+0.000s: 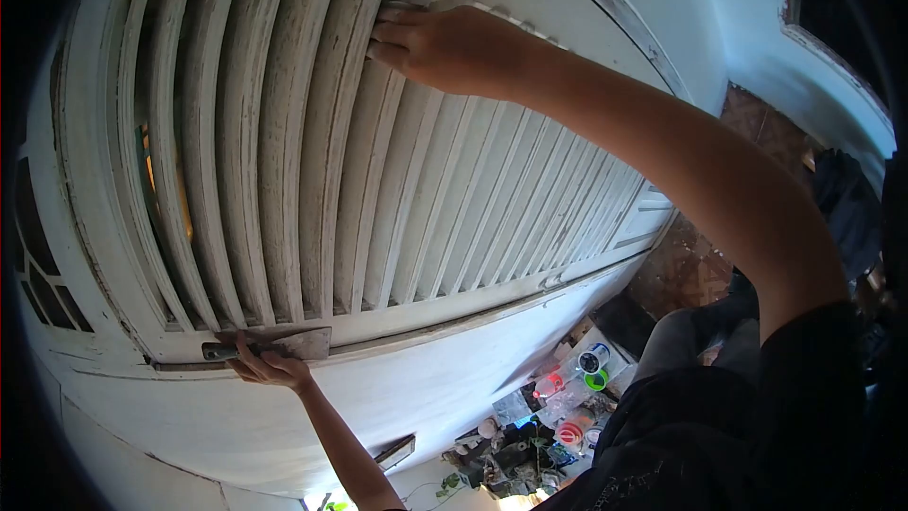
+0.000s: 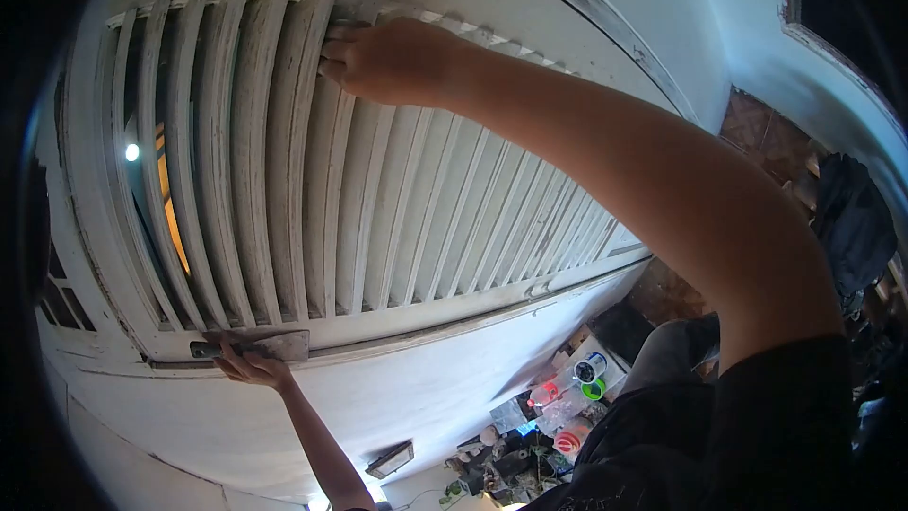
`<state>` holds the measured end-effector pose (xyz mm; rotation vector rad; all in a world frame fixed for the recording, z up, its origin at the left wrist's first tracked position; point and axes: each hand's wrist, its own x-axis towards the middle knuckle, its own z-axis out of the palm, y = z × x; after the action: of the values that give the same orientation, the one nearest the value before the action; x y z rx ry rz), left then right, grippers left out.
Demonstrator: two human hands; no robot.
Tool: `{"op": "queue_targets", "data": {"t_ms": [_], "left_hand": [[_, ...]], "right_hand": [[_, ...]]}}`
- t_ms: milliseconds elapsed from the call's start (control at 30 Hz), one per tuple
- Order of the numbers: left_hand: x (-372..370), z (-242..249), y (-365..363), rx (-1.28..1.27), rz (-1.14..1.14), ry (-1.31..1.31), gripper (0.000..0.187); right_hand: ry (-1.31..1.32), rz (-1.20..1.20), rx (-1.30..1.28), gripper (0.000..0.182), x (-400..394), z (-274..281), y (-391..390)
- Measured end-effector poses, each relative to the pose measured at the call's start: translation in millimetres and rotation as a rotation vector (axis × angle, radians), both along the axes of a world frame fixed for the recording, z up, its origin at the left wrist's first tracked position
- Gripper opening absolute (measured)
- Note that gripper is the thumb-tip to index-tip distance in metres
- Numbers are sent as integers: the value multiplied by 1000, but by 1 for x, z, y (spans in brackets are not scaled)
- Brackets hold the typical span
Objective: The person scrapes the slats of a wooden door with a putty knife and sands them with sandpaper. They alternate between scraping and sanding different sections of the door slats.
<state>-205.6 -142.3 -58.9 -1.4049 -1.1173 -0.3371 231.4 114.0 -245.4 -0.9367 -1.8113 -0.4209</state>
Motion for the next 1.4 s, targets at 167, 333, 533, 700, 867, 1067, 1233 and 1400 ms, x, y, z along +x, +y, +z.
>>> {"op": "queue_targets", "data": {"t_ms": [167, 333, 533, 700, 867, 1067, 1233, 1400], "left_hand": [[2, 0, 0, -8, -29, 13, 54], [1, 0, -2, -3, -16, 10, 56], [11, -1, 2, -15, -16, -47, 64], [11, -1, 5, -23, -13, -52, 65], [9, 0, 1, 0, 6, -6, 58], [8, -3, 2, -1, -22, -5, 59], [11, -4, -1, -4, 9, -41, 58], [8, -2, 1, -7, -9, -37, 59]], "right_hand": [[-14, 12, 65, 40, 15, -7, -1], [-46, 27, -63, 45, 14, 14, -2], [63, 48, -94, 38, 14, -7, -8], [-90, -11, -209, 44, 19, 14, -6], [72, -4, 8, 43, 9, -9, -13], [29, 0, -170, 44, 2, 1, -13], [119, 121, -92, 42, 10, 3, -23], [80, 81, -193, 44, 3, 3, -18]]}}
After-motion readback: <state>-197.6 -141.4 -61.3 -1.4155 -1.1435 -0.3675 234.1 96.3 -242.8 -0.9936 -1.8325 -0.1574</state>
